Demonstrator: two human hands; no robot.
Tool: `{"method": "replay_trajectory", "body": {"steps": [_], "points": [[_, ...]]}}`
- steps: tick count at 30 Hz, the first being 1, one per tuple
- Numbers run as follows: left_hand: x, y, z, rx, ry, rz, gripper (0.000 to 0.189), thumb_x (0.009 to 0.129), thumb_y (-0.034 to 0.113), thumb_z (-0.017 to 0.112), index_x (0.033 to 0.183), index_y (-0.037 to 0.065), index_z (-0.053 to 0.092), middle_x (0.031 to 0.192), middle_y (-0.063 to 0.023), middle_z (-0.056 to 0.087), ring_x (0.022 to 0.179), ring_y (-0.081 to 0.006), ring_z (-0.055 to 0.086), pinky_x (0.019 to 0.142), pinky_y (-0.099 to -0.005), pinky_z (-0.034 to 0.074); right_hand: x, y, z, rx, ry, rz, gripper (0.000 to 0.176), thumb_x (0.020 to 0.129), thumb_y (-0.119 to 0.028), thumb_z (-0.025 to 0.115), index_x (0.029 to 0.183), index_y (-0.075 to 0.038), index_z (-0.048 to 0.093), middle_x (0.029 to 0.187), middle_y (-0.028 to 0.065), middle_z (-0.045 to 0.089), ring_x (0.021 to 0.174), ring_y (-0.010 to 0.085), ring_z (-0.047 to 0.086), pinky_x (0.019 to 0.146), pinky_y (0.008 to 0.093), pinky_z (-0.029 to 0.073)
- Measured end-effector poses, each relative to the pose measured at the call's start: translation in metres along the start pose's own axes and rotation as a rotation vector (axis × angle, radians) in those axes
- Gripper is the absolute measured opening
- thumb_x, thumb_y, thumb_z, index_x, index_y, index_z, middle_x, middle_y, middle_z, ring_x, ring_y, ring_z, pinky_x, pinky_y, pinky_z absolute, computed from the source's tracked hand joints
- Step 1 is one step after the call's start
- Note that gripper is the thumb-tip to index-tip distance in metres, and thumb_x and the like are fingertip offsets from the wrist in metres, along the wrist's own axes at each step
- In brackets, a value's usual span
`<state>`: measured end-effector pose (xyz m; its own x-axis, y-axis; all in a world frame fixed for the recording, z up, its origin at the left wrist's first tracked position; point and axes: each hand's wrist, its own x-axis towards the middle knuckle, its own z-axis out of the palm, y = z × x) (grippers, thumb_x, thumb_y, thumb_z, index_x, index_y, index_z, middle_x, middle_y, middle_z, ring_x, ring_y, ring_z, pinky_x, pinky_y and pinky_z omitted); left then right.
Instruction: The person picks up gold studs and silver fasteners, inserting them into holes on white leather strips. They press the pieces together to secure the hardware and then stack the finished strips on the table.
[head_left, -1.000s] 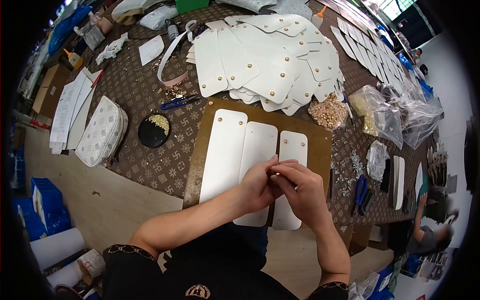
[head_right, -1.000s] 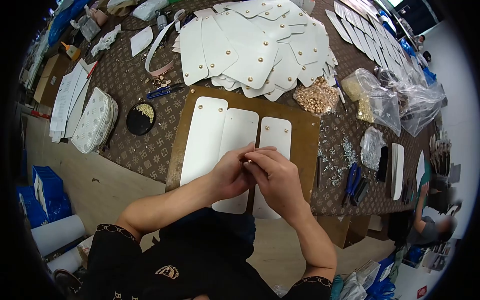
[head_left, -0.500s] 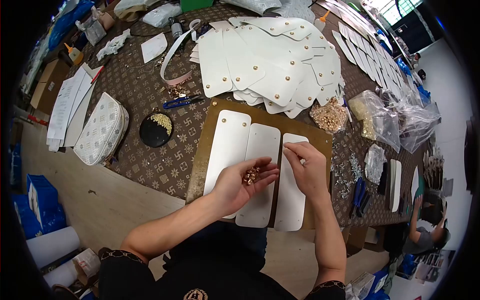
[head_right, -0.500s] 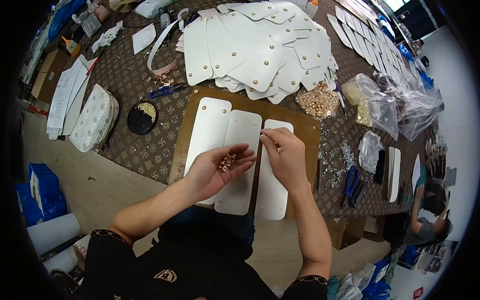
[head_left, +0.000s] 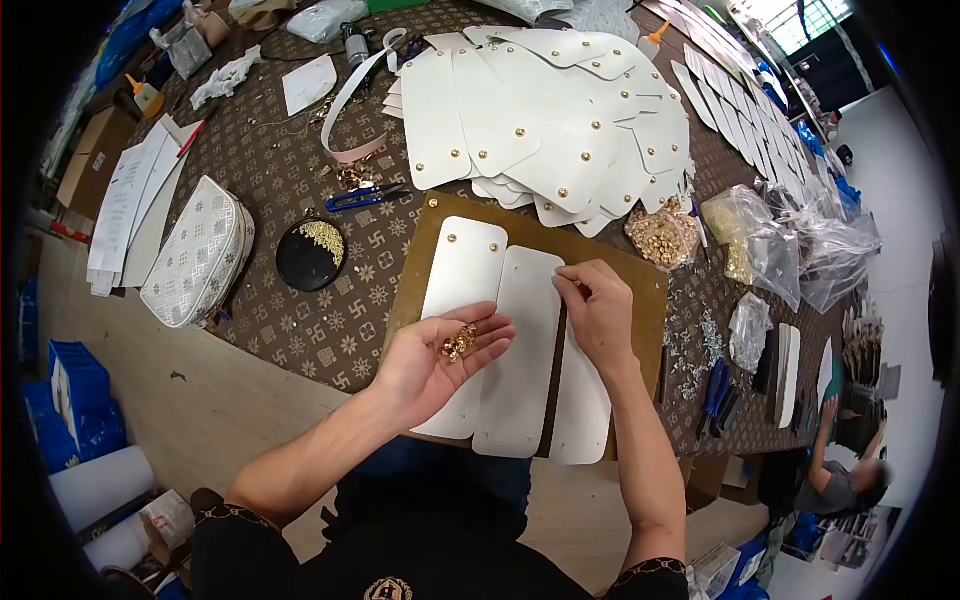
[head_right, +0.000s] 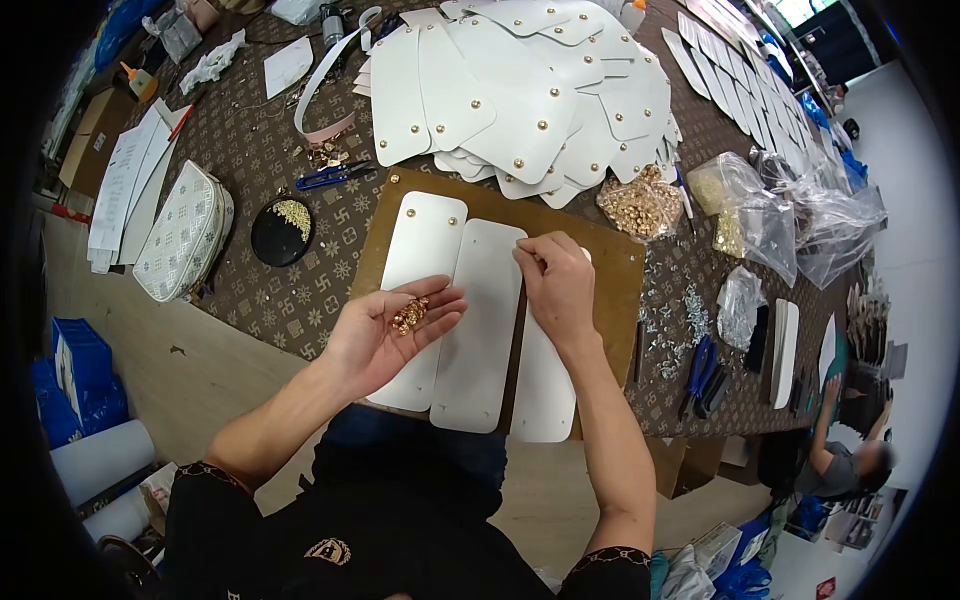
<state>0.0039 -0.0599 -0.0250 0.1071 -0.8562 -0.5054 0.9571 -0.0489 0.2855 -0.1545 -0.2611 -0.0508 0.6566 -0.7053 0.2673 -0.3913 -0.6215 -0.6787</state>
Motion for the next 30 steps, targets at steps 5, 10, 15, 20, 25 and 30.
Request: {"method": "replay_trajectory", "body": {"steps": [5, 10, 15, 20, 25, 30], "points": [[0.000, 0.004, -0.007, -0.034, 0.000, 0.036, 0.051, 0.096, 0.001, 0.040, 0.144, -0.016, 0.043, 0.139, -0.0270, 0.056, 0.130, -0.0360, 0.060, 0.116, -0.0417, 0.051, -0.002, 0.003, -0.001, -0.029, 0.002, -0.067, 0.008, 0.089, -0.006, 0.076, 0.095, 0.000, 0.076, 0.089, 0.0117, 0.071, 0.075, 0.0248, 0.068, 0.066, 0.0354, 0.054], [0.000, 0.007, -0.007, -0.032, 0.005, 0.032, 0.050, 0.098, 0.004, 0.041, 0.144, -0.016, 0.043, 0.138, -0.0262, 0.057, 0.129, -0.0349, 0.060, 0.115, -0.0419, 0.051, 0.001, 0.002, -0.008, 0.028, -0.066, 0.001, 0.007, 0.089, -0.006, 0.075, 0.095, -0.001, 0.076, 0.089, 0.0111, 0.071, 0.076, 0.0255, 0.067, 0.066, 0.0355, 0.054], [0.002, 0.006, -0.009, -0.020, -0.012, -0.016, 0.048, 0.099, 0.004, 0.040, 0.143, -0.015, 0.046, 0.140, -0.0268, 0.057, 0.130, -0.0349, 0.060, 0.115, -0.0416, 0.051, 0.003, 0.005, -0.006, -0.016, -0.062, -0.099, 0.007, 0.089, -0.006, 0.076, 0.095, -0.002, 0.076, 0.087, 0.0100, 0.070, 0.071, 0.0233, 0.065, 0.066, 0.0346, 0.052], [0.003, 0.006, -0.008, -0.004, -0.011, -0.037, 0.047, 0.101, 0.006, 0.041, 0.142, -0.015, 0.047, 0.139, -0.0267, 0.058, 0.129, -0.0346, 0.061, 0.115, -0.0421, 0.051, 0.009, -0.002, -0.007, -0.012, -0.116, 0.038, 0.007, 0.087, -0.006, 0.076, 0.093, -0.002, 0.076, 0.085, 0.0118, 0.070, 0.071, 0.0262, 0.066, 0.067, 0.0366, 0.053], [0.006, 0.007, -0.004, 0.015, -0.042, -0.039, 0.046, 0.103, 0.009, 0.041, 0.142, -0.014, 0.047, 0.139, -0.0270, 0.058, 0.129, -0.0350, 0.061, 0.115, -0.0426, 0.051, 0.019, -0.005, -0.008, -0.056, -0.196, 0.134, 0.009, 0.086, -0.008, 0.077, 0.091, -0.001, 0.076, 0.082, 0.0126, 0.069, 0.070, 0.0279, 0.065, 0.066, 0.0386, 0.053], [0.011, 0.006, -0.002, -0.012, -0.048, -0.067, 0.046, 0.109, 0.017, 0.037, 0.144, -0.013, 0.044, 0.143, -0.0263, 0.056, 0.132, -0.0341, 0.059, 0.115, -0.0429, 0.051, 0.006, -0.005, -0.007, -0.231, -0.077, -0.162, 0.014, 0.086, -0.004, 0.078, 0.099, 0.000, 0.077, 0.087, 0.0096, 0.070, 0.071, 0.0160, 0.063, 0.065, 0.0301, 0.050]]}}
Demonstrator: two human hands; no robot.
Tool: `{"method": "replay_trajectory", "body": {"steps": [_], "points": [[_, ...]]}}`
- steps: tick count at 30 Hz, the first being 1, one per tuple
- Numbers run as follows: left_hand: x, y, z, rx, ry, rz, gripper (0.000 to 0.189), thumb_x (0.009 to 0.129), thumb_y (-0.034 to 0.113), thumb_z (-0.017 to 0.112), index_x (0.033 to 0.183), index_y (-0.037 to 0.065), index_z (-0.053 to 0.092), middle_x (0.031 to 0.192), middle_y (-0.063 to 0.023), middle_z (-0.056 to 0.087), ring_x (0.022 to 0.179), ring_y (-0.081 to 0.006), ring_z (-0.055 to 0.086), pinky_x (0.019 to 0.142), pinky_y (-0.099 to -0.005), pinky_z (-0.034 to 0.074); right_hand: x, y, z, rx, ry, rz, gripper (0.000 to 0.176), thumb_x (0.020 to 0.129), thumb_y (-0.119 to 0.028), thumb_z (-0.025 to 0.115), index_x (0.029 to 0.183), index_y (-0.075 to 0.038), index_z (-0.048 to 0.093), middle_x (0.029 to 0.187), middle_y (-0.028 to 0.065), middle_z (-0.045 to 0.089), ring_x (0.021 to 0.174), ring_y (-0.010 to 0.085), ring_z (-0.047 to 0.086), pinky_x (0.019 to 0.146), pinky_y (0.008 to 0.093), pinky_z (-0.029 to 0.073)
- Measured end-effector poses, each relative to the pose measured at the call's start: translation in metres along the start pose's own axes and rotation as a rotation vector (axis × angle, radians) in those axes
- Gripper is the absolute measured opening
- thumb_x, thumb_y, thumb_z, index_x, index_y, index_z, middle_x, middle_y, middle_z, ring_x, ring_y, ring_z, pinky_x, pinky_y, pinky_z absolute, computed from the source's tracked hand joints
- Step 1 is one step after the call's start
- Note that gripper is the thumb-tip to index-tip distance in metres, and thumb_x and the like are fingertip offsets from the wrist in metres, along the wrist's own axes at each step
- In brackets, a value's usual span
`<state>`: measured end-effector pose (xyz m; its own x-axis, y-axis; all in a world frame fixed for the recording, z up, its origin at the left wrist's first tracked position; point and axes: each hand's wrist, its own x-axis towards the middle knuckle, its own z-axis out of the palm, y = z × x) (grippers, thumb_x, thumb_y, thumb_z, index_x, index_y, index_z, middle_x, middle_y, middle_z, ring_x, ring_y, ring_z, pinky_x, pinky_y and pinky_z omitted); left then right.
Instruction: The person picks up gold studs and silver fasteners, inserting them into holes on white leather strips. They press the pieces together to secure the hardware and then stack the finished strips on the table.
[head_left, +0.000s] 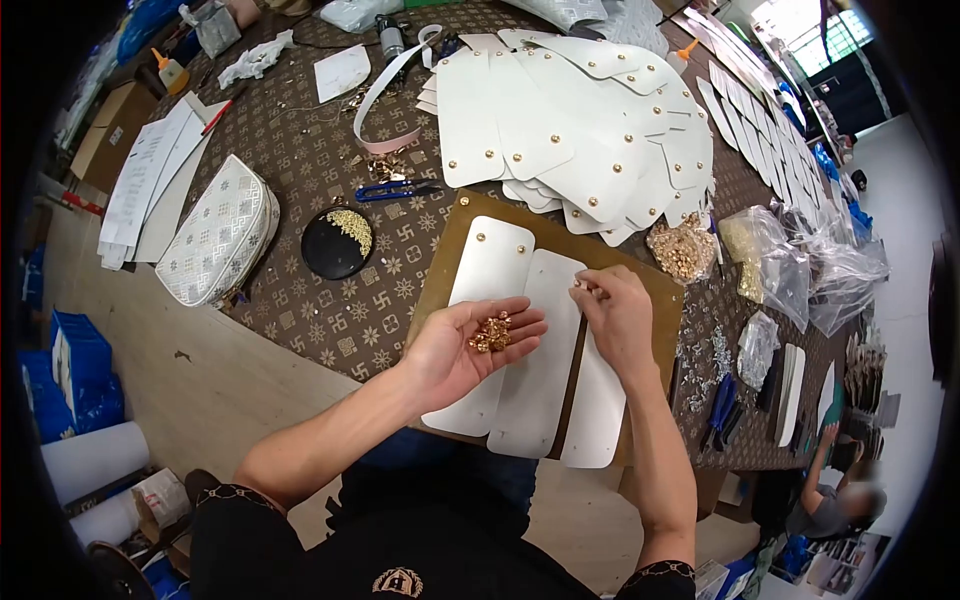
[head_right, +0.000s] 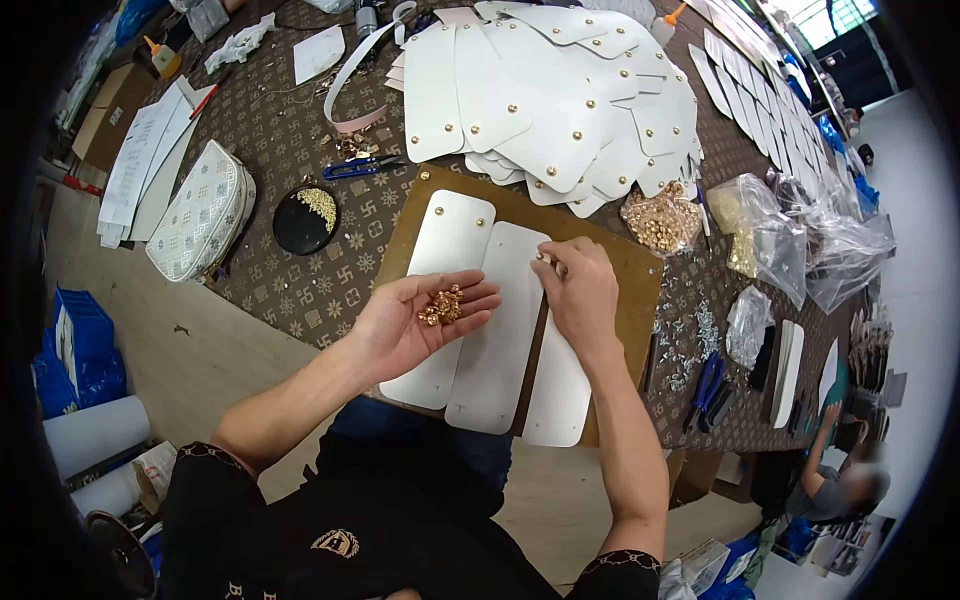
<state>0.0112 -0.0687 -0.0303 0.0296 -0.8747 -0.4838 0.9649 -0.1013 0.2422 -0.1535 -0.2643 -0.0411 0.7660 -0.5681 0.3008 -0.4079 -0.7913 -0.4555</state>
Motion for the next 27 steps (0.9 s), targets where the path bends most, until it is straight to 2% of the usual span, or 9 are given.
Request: {"method": "replay_trajectory", "body": {"steps": [4, 7, 9, 11, 15, 19, 21, 25, 27], "points": [[0.003, -0.006, -0.003, -0.005, -0.012, -0.018, 0.046, 0.111, 0.019, 0.036, 0.144, -0.011, 0.045, 0.141, -0.0228, 0.058, 0.129, -0.0304, 0.060, 0.115, -0.0427, 0.050, -0.013, -0.058, -0.009, 0.340, -0.059, 0.151, 0.019, 0.086, 0.001, 0.077, 0.105, -0.002, 0.077, 0.090, 0.0077, 0.068, 0.078, 0.0165, 0.064, 0.070, 0.0298, 0.053], [0.008, -0.008, -0.002, 0.026, -0.074, -0.021, 0.046, 0.112, 0.021, 0.033, 0.144, -0.008, 0.047, 0.135, -0.0177, 0.062, 0.123, -0.0259, 0.062, 0.115, -0.0421, 0.051, -0.012, -0.075, -0.006, 0.468, -0.188, 0.108, 0.019, 0.086, 0.001, 0.077, 0.105, -0.003, 0.078, 0.091, 0.0078, 0.067, 0.078, 0.0174, 0.065, 0.071, 0.0303, 0.054], [0.008, -0.009, -0.001, 0.099, -0.012, -0.036, 0.046, 0.113, 0.023, 0.031, 0.142, -0.005, 0.052, 0.127, -0.0128, 0.064, 0.118, -0.0219, 0.063, 0.113, -0.0418, 0.051, -0.014, -0.072, -0.003, 0.414, -0.201, 0.086, 0.018, 0.086, 0.002, 0.077, 0.104, -0.003, 0.078, 0.091, 0.0077, 0.066, 0.079, 0.0181, 0.066, 0.071, 0.0318, 0.055], [0.008, -0.011, 0.001, 0.085, -0.003, -0.029, 0.043, 0.112, 0.022, 0.033, 0.138, -0.004, 0.056, 0.125, -0.0115, 0.065, 0.115, -0.0206, 0.064, 0.110, -0.0412, 0.052, -0.016, -0.070, -0.001, 0.434, -0.199, 0.085, 0.015, 0.086, -0.001, 0.078, 0.101, -0.004, 0.077, 0.090, 0.0094, 0.066, 0.081, 0.0241, 0.067, 0.071, 0.0364, 0.056], [0.007, -0.013, 0.002, 0.101, -0.008, -0.038, 0.042, 0.112, 0.022, 0.034, 0.133, -0.001, 0.061, 0.121, -0.0096, 0.067, 0.112, -0.0191, 0.065, 0.108, -0.0408, 0.052, -0.017, -0.072, -0.005, 0.352, -0.240, 0.066, 0.011, 0.087, -0.002, 0.077, 0.097, -0.003, 0.076, 0.090, 0.0100, 0.066, 0.082, 0.0255, 0.067, 0.072, 0.0374, 0.056], [0.009, -0.013, -0.001, 0.107, -0.027, -0.047, 0.041, 0.112, 0.021, 0.034, 0.132, -0.003, 0.061, 0.124, -0.0118, 0.067, 0.117, -0.0208, 0.065, 0.109, -0.0408, 0.053, -0.014, -0.073, -0.010, 0.322, -0.205, 0.045, 0.007, 0.088, -0.003, 0.076, 0.094, -0.001, 0.074, 0.089, 0.0115, 0.068, 0.079, 0.0261, 0.068, 0.070, 0.0373, 0.055], [0.013, -0.013, -0.004, 0.043, -0.043, -0.034, 0.044, 0.113, 0.022, 0.033, 0.139, -0.006, 0.054, 0.134, -0.0169, 0.063, 0.124, -0.0252, 0.063, 0.114, -0.0419, 0.051, -0.006, -0.065, -0.014, 0.354, -0.181, 0.055, 0.006, 0.089, -0.004, 0.075, 0.094, -0.001, 0.074, 0.089, 0.0120, 0.069, 0.078, 0.0264, 0.069, 0.069, 0.0372, 0.055], [0.009, -0.008, 0.000, 0.053, 0.027, -0.029, 0.043, 0.112, 0.020, 0.036, 0.141, -0.009, 0.050, 0.135, -0.0206, 0.062, 0.126, -0.0288, 0.063, 0.114, -0.0414, 0.052, 0.014, -0.038, 0.001, 0.223, 0.022, 0.061, 0.006, 0.089, -0.005, 0.075, 0.094, -0.002, 0.073, 0.086, 0.0122, 0.070, 0.071, 0.0283, 0.068, 0.065, 0.0365, 0.054], [0.006, -0.006, 0.001, 0.097, 0.040, -0.006, 0.042, 0.111, 0.015, 0.040, 0.144, -0.010, 0.047, 0.135, -0.0222, 0.062, 0.126, -0.0300, 0.063, 0.112, -0.0398, 0.054, 0.021, -0.034, 0.011, 0.188, 0.023, 0.062, 0.008, 0.088, -0.005, 0.076, 0.095, -0.001, 0.075, 0.085, 0.0112, 0.071, 0.070, 0.0219, 0.067, 0.065, 0.0327, 0.053]]}}
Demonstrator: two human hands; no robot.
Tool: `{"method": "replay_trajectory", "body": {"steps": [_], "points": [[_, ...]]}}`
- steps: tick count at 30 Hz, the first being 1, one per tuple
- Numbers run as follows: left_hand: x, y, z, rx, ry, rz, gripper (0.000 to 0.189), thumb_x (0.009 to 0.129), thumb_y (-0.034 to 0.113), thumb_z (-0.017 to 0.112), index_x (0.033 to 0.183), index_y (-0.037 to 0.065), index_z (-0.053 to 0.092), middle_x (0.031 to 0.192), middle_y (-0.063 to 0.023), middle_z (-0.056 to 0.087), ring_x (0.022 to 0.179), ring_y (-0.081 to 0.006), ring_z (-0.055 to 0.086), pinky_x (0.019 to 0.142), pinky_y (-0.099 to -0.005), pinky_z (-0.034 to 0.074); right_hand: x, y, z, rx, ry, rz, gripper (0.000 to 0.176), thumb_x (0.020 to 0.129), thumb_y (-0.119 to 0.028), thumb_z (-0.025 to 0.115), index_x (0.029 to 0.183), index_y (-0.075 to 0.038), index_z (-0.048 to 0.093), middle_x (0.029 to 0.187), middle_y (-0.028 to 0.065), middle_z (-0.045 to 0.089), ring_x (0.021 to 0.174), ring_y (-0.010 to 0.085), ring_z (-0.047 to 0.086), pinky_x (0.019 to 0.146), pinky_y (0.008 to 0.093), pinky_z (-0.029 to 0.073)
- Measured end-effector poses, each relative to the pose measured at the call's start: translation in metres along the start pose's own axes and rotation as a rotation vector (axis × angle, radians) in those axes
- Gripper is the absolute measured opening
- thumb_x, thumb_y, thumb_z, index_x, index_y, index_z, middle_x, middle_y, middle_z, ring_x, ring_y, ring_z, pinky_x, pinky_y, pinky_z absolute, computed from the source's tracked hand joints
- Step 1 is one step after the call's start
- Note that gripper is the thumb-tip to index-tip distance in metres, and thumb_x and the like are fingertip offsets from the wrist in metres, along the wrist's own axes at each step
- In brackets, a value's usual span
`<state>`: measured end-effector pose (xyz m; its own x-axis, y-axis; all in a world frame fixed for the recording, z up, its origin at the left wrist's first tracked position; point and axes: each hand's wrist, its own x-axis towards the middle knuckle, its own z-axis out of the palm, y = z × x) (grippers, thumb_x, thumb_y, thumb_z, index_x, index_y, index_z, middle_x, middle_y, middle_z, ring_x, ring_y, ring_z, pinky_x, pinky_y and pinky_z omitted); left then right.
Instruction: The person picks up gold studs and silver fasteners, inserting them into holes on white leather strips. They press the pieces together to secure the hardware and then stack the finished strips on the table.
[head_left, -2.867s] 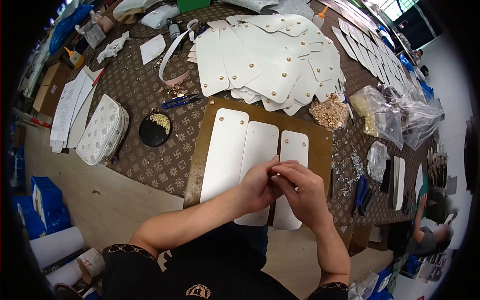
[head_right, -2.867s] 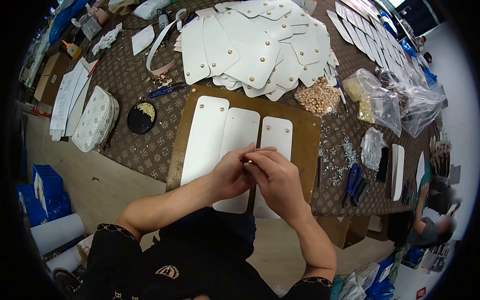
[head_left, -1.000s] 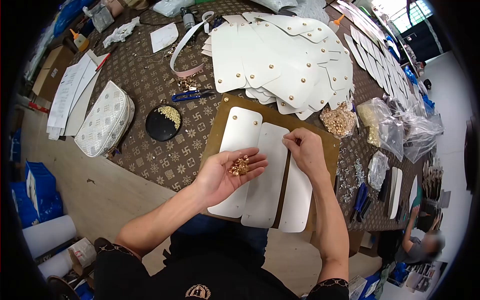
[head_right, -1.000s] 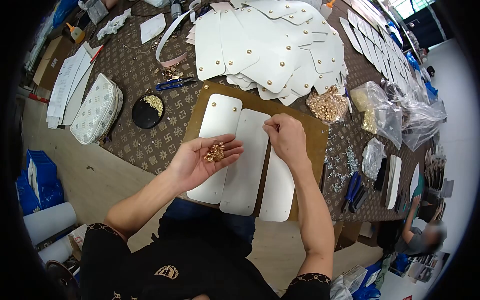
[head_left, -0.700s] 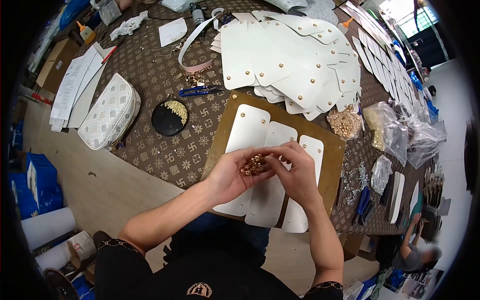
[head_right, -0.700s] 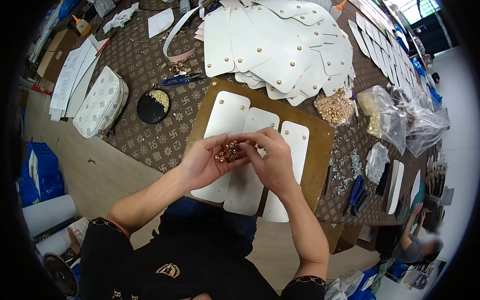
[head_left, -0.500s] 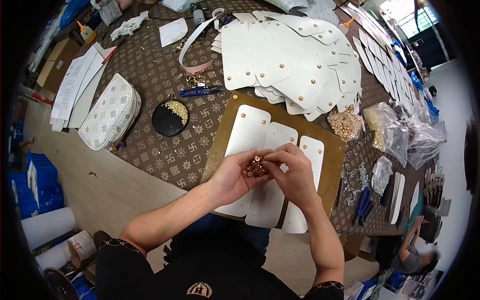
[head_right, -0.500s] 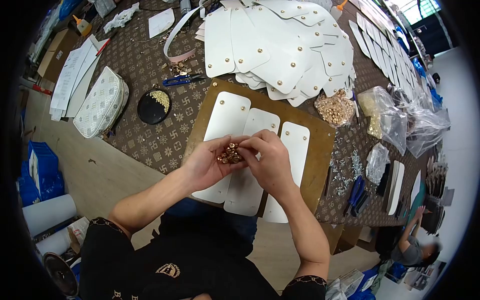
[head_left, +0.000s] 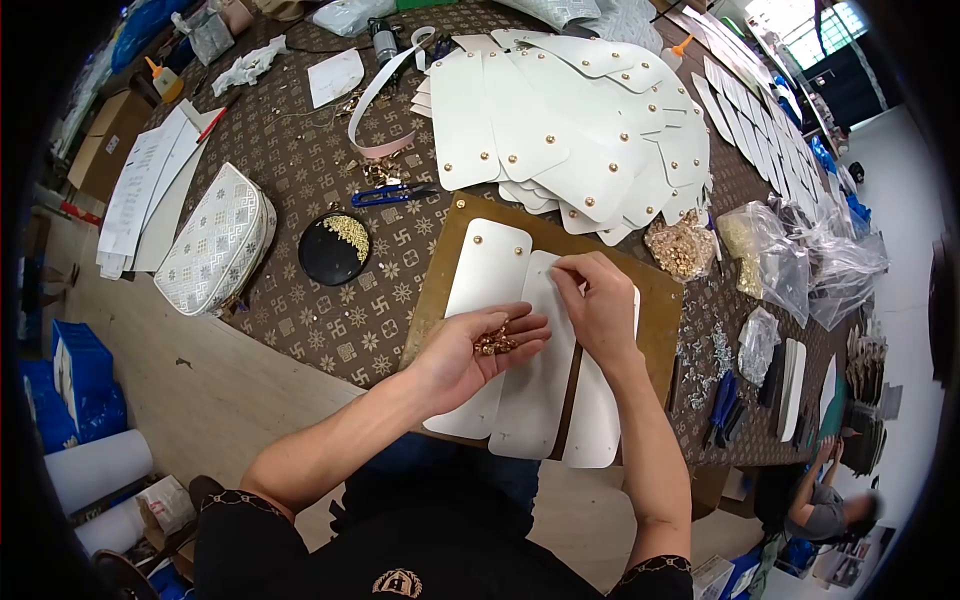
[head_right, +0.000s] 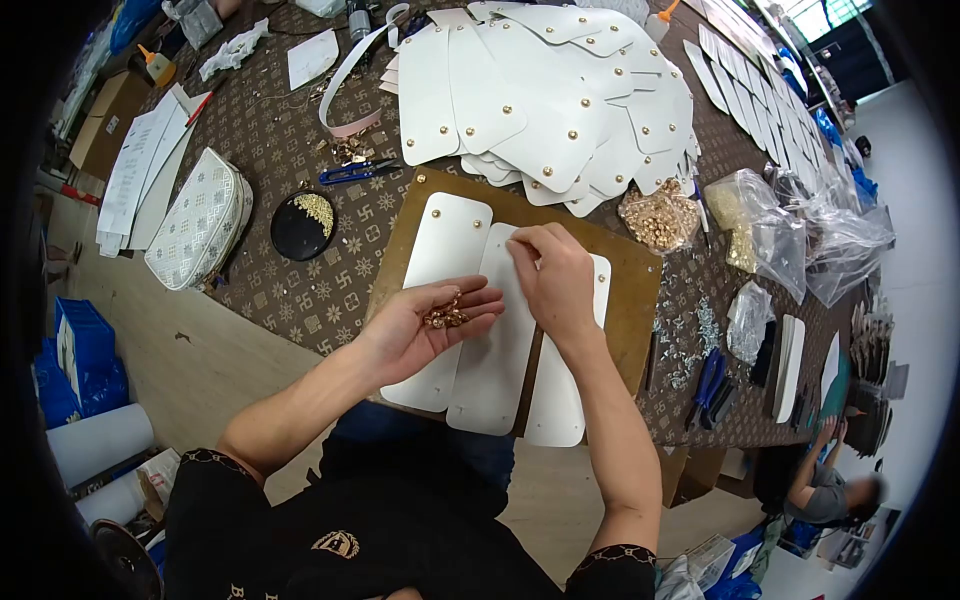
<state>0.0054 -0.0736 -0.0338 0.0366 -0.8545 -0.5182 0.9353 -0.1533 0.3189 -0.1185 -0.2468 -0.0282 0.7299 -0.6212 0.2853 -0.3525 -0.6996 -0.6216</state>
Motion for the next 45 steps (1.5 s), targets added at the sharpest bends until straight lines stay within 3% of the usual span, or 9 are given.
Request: {"method": "replay_trajectory", "body": {"steps": [9, 26, 28, 31, 35, 37, 40, 42, 45], "points": [[-0.018, 0.017, -0.024, 0.099, 0.054, 0.035, 0.035, 0.111, 0.012, 0.049, 0.140, -0.004, 0.058, 0.122, -0.0143, 0.067, 0.106, -0.0181, 0.066, 0.094, -0.0304, 0.059, -0.001, 0.012, 0.019, 0.008, -0.025, -0.024, 0.007, 0.088, -0.009, 0.075, 0.090, -0.003, 0.074, 0.083, 0.0101, 0.067, 0.077, 0.0280, 0.064, 0.069, 0.0398, 0.051], [-0.041, 0.032, -0.051, 0.114, 0.038, 0.044, 0.029, 0.104, 0.021, 0.068, 0.124, 0.001, 0.070, 0.106, -0.0071, 0.074, 0.081, -0.0097, 0.067, 0.071, -0.0215, 0.058, 0.004, 0.013, 0.017, 0.163, -0.101, 0.128, 0.009, 0.083, -0.006, 0.078, 0.089, 0.000, 0.076, 0.080, 0.0115, 0.069, 0.069, 0.0227, 0.064, 0.066, 0.0345, 0.051], [-0.045, 0.033, -0.053, 0.108, 0.102, 0.042, 0.025, 0.103, 0.020, 0.069, 0.120, 0.002, 0.072, 0.101, -0.0056, 0.074, 0.075, -0.0081, 0.063, 0.063, -0.0209, 0.054, 0.007, 0.014, 0.017, 0.148, -0.136, 0.166, 0.010, 0.082, -0.006, 0.078, 0.089, 0.001, 0.076, 0.080, 0.0124, 0.069, 0.070, 0.0239, 0.065, 0.067, 0.0351, 0.052], [-0.056, 0.036, -0.060, 0.129, 0.081, 0.038, 0.021, 0.102, 0.018, 0.071, 0.114, 0.001, 0.073, 0.088, -0.0027, 0.071, 0.058, -0.0049, 0.049, 0.048, -0.0219, 0.033, 0.015, 0.004, 0.015, 0.110, -0.195, 0.249, 0.011, 0.083, -0.007, 0.078, 0.089, 0.001, 0.075, 0.079, 0.0144, 0.071, 0.071, 0.0261, 0.068, 0.069, 0.0368, 0.053], [-0.074, 0.034, -0.064, 0.258, 0.084, -0.032, 0.018, 0.101, 0.017, 0.071, 0.110, 0.002, 0.075, 0.075, 0.0005, 0.067, 0.052, -0.0040, 0.040, 0.047, -0.0209, 0.028, 0.016, -0.001, 0.011, -0.005, -0.255, 0.296, 0.010, 0.085, -0.008, 0.076, 0.089, 0.001, 0.075, 0.078, 0.0139, 0.071, 0.070, 0.0266, 0.068, 0.070, 0.0387, 0.053], [-0.086, 0.028, -0.056, 0.626, 0.213, 0.000, 0.015, 0.095, 0.016, 0.078, 0.100, 0.001, 0.078, 0.071, 0.0025, 0.064, 0.052, -0.0029, 0.040, 0.047, -0.0211, 0.027, 0.017, -0.001, 0.009, 0.009, -0.281, 0.319, 0.010, 0.085, -0.008, 0.075, 0.088, 0.001, 0.075, 0.077, 0.0138, 0.071, 0.069, 0.0275, 0.067, 0.070, 0.0394, 0.053], [-0.094, 0.016, -0.051, 0.844, 0.227, 0.040, 0.014, 0.089, 0.012, 0.084, 0.095, 0.000, 0.079, 0.077, 0.0002, 0.070, 0.062, -0.0022, 0.052, 0.054, -0.0196, 0.039, 0.006, 0.005, 0.013, 0.043, -0.256, 0.258, 0.009, 0.086, -0.008, 0.076, 0.091, -0.001, 0.076, 0.082, 0.0119, 0.072, 0.077, 0.0290, 0.068, 0.073, 0.0397, 0.053], [-0.093, 0.010, -0.059, 0.983, 0.186, 0.051, 0.013, 0.089, 0.010, 0.085, 0.095, 0.000, 0.080, 0.081, -0.0016, 0.074, 0.073, -0.0033, 0.061, 0.065, -0.0205, 0.049, -0.009, 0.007, 0.018, -0.173, -0.042, -0.055, 0.013, 0.087, -0.009, 0.077, 0.099, -0.003, 0.076, 0.092, 0.0118, 0.072, 0.088, 0.0296, 0.067, 0.076, 0.0388, 0.053], [-0.089, 0.006, -0.055, 1.198, 0.193, 0.089, 0.012, 0.088, 0.010, 0.084, 0.094, 0.000, 0.081, 0.081, -0.0018, 0.075, 0.073, -0.0035, 0.061, 0.065, -0.0213, 0.049, -0.039, -0.020, 0.012, -0.107, 0.079, -0.172, 0.019, 0.087, -0.008, 0.078, 0.105, -0.004, 0.076, 0.100, 0.0128, 0.071, 0.096, 0.0304, 0.066, 0.081, 0.0395, 0.053]]}}
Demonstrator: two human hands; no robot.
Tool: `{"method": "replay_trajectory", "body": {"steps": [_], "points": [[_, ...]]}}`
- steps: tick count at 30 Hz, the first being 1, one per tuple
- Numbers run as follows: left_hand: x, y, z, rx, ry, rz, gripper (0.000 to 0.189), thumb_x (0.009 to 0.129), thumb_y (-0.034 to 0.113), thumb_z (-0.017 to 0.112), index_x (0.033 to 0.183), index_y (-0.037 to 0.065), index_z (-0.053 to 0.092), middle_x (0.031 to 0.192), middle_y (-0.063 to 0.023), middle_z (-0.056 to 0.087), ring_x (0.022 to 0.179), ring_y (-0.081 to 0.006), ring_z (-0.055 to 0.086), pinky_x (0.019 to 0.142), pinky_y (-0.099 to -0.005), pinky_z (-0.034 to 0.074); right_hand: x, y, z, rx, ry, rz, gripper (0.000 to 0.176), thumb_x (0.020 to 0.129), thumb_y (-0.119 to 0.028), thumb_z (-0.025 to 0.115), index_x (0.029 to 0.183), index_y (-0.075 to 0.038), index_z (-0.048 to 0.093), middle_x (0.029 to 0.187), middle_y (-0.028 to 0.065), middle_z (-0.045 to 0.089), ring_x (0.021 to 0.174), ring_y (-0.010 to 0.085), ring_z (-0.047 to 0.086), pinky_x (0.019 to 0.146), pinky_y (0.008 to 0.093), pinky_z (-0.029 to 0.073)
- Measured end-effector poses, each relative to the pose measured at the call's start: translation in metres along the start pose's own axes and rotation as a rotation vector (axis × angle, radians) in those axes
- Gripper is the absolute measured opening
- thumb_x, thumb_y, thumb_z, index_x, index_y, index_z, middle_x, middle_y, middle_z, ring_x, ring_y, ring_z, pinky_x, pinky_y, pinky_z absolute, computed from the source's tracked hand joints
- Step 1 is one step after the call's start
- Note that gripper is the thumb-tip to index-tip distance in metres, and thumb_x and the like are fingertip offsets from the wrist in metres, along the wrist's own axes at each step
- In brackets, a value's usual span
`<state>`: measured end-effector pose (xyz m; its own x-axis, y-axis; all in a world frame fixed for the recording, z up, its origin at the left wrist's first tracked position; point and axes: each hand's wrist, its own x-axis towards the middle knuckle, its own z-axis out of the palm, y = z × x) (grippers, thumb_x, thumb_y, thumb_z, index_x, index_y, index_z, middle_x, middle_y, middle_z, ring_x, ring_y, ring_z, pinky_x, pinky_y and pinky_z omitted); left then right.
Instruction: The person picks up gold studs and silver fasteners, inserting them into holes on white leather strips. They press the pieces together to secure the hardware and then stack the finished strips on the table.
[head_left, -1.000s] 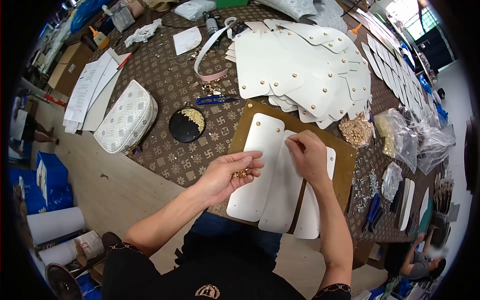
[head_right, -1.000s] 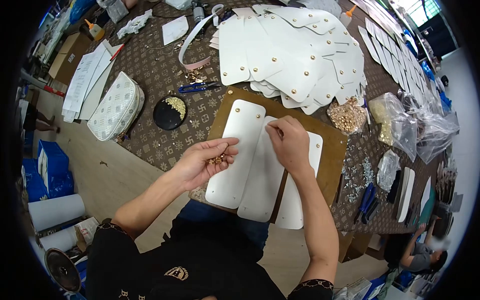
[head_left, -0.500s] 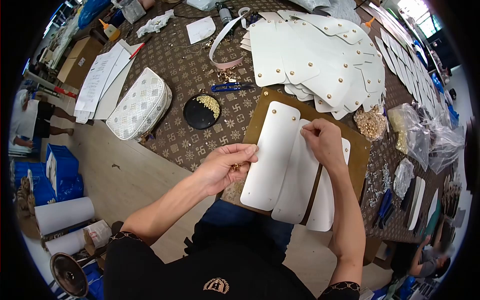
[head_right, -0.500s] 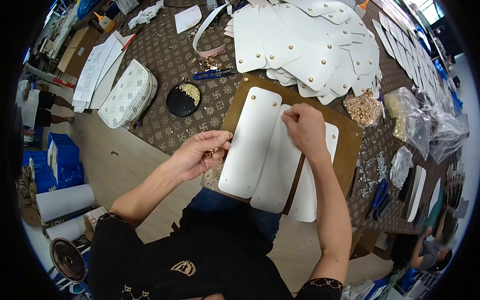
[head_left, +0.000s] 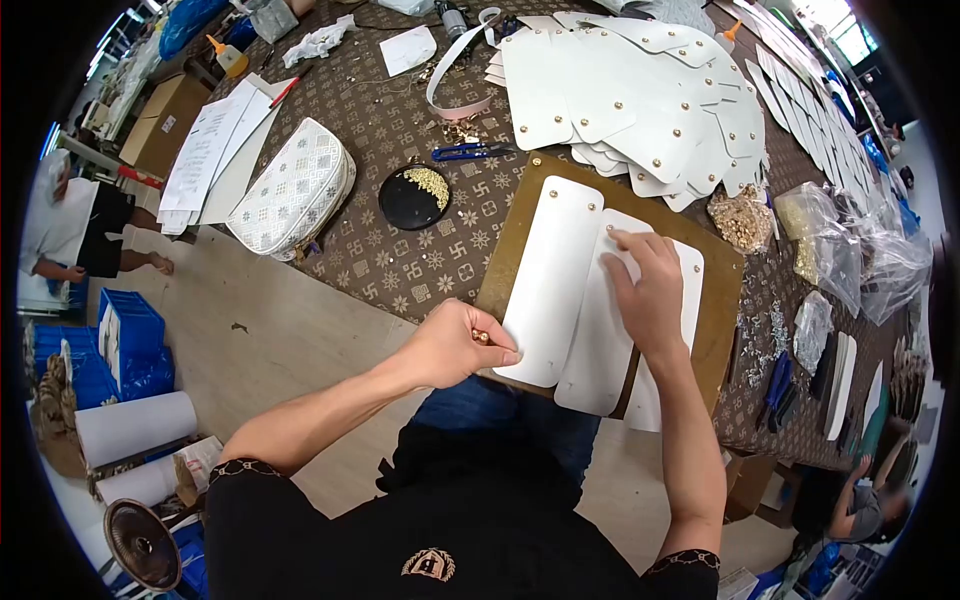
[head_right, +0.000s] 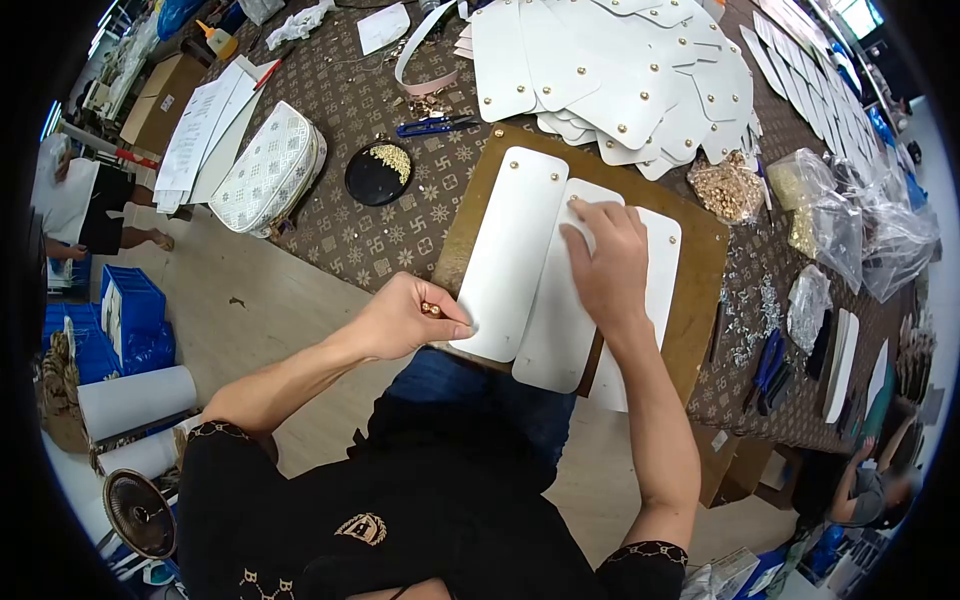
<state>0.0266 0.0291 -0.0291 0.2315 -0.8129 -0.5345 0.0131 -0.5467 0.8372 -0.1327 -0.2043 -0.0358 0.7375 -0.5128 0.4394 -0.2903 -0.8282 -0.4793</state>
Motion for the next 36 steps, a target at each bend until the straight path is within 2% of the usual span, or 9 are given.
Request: {"method": "replay_trajectory", "body": {"steps": [3, 10, 16, 20, 23, 27, 29, 33, 36], "points": [[0.002, 0.003, 0.001, 0.061, 0.014, -0.005, 0.012, 0.085, 0.010, 0.084, 0.092, 0.001, 0.082, 0.080, -0.0056, 0.077, 0.070, -0.0073, 0.065, 0.066, -0.0272, 0.052, -0.030, -0.031, -0.017, 0.206, -0.114, 0.131, 0.020, 0.086, -0.005, 0.079, 0.106, -0.003, 0.075, 0.101, 0.0143, 0.071, 0.095, 0.0313, 0.066, 0.082, 0.0405, 0.054], [0.003, 0.007, 0.002, 0.132, 0.084, -0.042, 0.014, 0.084, 0.012, 0.084, 0.091, 0.001, 0.082, 0.078, -0.0075, 0.076, 0.066, -0.0089, 0.065, 0.064, -0.0289, 0.053, -0.068, -0.052, -0.035, 0.317, -0.259, 0.270, 0.018, 0.086, -0.003, 0.078, 0.104, -0.002, 0.075, 0.100, 0.0138, 0.072, 0.095, 0.0315, 0.068, 0.082, 0.0399, 0.055], [0.000, 0.012, 0.004, 0.157, 0.114, -0.032, 0.015, 0.084, 0.013, 0.085, 0.091, 0.001, 0.082, 0.077, -0.0085, 0.076, 0.068, -0.0111, 0.067, 0.065, -0.0305, 0.054, -0.072, -0.062, -0.036, 0.310, -0.300, 0.229, 0.021, 0.085, 0.001, 0.078, 0.106, -0.003, 0.076, 0.100, 0.0108, 0.071, 0.088, 0.0236, 0.070, 0.073, 0.0341, 0.056], [0.001, 0.011, 0.004, 0.139, 0.123, -0.074, 0.013, 0.085, 0.013, 0.086, 0.091, 0.002, 0.081, 0.082, -0.0048, 0.077, 0.074, -0.0077, 0.066, 0.068, -0.0272, 0.054, -0.077, -0.063, -0.029, 0.384, -0.325, 0.254, 0.021, 0.086, 0.002, 0.077, 0.106, 0.000, 0.075, 0.101, 0.0129, 0.070, 0.087, 0.0246, 0.071, 0.076, 0.0334, 0.059], [0.004, 0.004, 0.005, 0.081, 0.118, -0.038, 0.014, 0.082, 0.012, 0.085, 0.089, 0.001, 0.081, 0.078, -0.0080, 0.076, 0.071, -0.0136, 0.069, 0.068, -0.0317, 0.055, -0.078, -0.065, -0.027, 0.400, -0.339, 0.264, 0.020, 0.086, 0.001, 0.077, 0.107, 0.001, 0.074, 0.102, 0.0139, 0.070, 0.088, 0.0252, 0.071, 0.078, 0.0329, 0.060], [0.003, 0.008, 0.006, 0.130, 0.163, -0.011, 0.014, 0.082, 0.012, 0.085, 0.088, 0.000, 0.081, 0.079, -0.0095, 0.076, 0.071, -0.0149, 0.070, 0.069, -0.0325, 0.056, -0.073, -0.072, -0.027, 0.376, -0.360, 0.233, 0.020, 0.087, 0.001, 0.077, 0.107, 0.001, 0.074, 0.102, 0.0140, 0.070, 0.089, 0.0253, 0.071, 0.078, 0.0325, 0.060], [0.003, 0.010, 0.005, 0.186, 0.133, -0.017, 0.014, 0.084, 0.014, 0.086, 0.088, 0.002, 0.081, 0.079, -0.0047, 0.075, 0.071, -0.0086, 0.066, 0.066, -0.0281, 0.053, -0.076, -0.069, -0.024, 0.347, -0.367, 0.188, 0.019, 0.087, 0.001, 0.076, 0.106, 0.001, 0.074, 0.103, 0.0142, 0.070, 0.090, 0.0255, 0.070, 0.077, 0.0329, 0.060], [0.002, 0.007, 0.004, 0.180, 0.139, -0.023, 0.015, 0.084, 0.015, 0.086, 0.088, 0.001, 0.080, 0.080, -0.0042, 0.075, 0.071, -0.0095, 0.066, 0.066, -0.0293, 0.053, -0.077, -0.068, -0.022, 0.331, -0.334, 0.126, 0.019, 0.087, 0.002, 0.076, 0.105, 0.001, 0.074, 0.102, 0.0142, 0.070, 0.090, 0.0251, 0.070, 0.078, 0.0343, 0.059], [0.005, -0.002, 0.001, 0.099, 0.109, 0.077, 0.017, 0.086, 0.017, 0.086, 0.089, 0.001, 0.080, 0.080, -0.0035, 0.074, 0.068, -0.0079, 0.062, 0.061, -0.0276, 0.050, -0.076, -0.071, -0.022, 0.381, -0.317, 0.171, 0.019, 0.086, 0.003, 0.076, 0.105, 0.000, 0.074, 0.099, 0.0137, 0.070, 0.089, 0.0240, 0.070, 0.077, 0.0352, 0.058]]}}
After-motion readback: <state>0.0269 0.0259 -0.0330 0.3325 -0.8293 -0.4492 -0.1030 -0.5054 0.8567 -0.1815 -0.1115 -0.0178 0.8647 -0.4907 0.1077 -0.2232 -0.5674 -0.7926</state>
